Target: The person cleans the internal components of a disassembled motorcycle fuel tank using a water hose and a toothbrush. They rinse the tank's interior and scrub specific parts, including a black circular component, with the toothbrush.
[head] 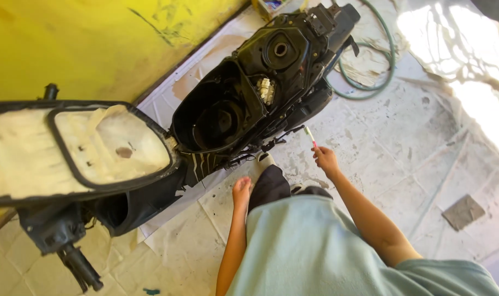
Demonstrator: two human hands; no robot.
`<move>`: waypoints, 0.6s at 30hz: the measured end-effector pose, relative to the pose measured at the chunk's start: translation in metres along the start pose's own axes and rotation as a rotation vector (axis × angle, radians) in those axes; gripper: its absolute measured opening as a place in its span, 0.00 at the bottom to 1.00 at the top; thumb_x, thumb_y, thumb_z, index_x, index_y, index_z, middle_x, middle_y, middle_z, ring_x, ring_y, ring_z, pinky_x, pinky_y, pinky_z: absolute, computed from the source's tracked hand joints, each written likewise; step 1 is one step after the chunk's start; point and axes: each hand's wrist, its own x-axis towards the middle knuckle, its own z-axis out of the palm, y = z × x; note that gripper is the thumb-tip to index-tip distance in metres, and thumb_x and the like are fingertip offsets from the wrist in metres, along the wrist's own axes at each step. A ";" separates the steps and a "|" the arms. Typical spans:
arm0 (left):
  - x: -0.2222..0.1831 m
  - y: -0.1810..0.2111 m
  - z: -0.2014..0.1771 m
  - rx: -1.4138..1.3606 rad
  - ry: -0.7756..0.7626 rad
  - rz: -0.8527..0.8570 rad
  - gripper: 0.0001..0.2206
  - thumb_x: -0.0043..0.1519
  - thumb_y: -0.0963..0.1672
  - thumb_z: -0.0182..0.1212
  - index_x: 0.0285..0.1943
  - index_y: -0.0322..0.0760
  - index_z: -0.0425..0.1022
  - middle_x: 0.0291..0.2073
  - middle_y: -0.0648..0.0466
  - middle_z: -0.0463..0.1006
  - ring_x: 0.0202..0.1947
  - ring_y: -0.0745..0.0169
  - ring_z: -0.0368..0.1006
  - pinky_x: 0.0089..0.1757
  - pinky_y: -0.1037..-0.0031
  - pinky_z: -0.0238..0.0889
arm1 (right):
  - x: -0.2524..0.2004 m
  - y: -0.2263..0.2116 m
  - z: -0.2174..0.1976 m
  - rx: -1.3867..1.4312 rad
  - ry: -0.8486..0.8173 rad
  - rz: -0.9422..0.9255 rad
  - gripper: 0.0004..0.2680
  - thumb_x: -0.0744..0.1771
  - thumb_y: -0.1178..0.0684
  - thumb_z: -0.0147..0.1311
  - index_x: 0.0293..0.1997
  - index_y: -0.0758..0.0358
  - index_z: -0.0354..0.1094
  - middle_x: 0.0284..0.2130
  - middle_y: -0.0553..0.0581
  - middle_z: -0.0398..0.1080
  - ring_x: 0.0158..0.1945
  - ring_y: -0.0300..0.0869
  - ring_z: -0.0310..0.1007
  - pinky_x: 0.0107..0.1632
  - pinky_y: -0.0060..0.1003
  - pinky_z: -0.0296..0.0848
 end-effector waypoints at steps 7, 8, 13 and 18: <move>0.090 0.068 0.038 0.258 -0.120 0.128 0.12 0.60 0.45 0.65 0.53 0.44 0.81 0.46 0.50 0.83 0.46 0.56 0.81 0.46 0.66 0.75 | 0.035 -0.066 0.013 -0.002 0.114 -0.007 0.11 0.71 0.48 0.53 0.48 0.64 0.77 0.30 0.62 0.77 0.22 0.41 0.73 0.22 0.31 0.74; 0.097 0.077 0.042 0.309 -0.169 0.151 0.11 0.59 0.44 0.64 0.50 0.45 0.82 0.42 0.52 0.84 0.40 0.59 0.82 0.42 0.69 0.75 | 0.041 -0.078 0.015 -0.025 0.132 -0.051 0.11 0.71 0.47 0.53 0.48 0.63 0.77 0.29 0.60 0.77 0.21 0.40 0.72 0.23 0.32 0.73; 0.118 0.146 0.090 0.285 -0.291 0.161 0.08 0.58 0.42 0.61 0.42 0.42 0.83 0.34 0.53 0.85 0.29 0.64 0.83 0.32 0.77 0.76 | 0.074 -0.154 0.017 -0.045 0.169 -0.123 0.11 0.71 0.46 0.52 0.48 0.60 0.78 0.24 0.55 0.75 0.18 0.39 0.69 0.24 0.33 0.69; 0.105 0.259 0.154 0.517 -0.222 0.593 0.08 0.60 0.46 0.62 0.41 0.40 0.80 0.31 0.46 0.80 0.37 0.44 0.79 0.40 0.57 0.73 | 0.130 -0.188 0.005 0.021 0.117 -0.191 0.12 0.71 0.48 0.51 0.52 0.67 0.75 0.27 0.57 0.75 0.20 0.37 0.68 0.25 0.30 0.69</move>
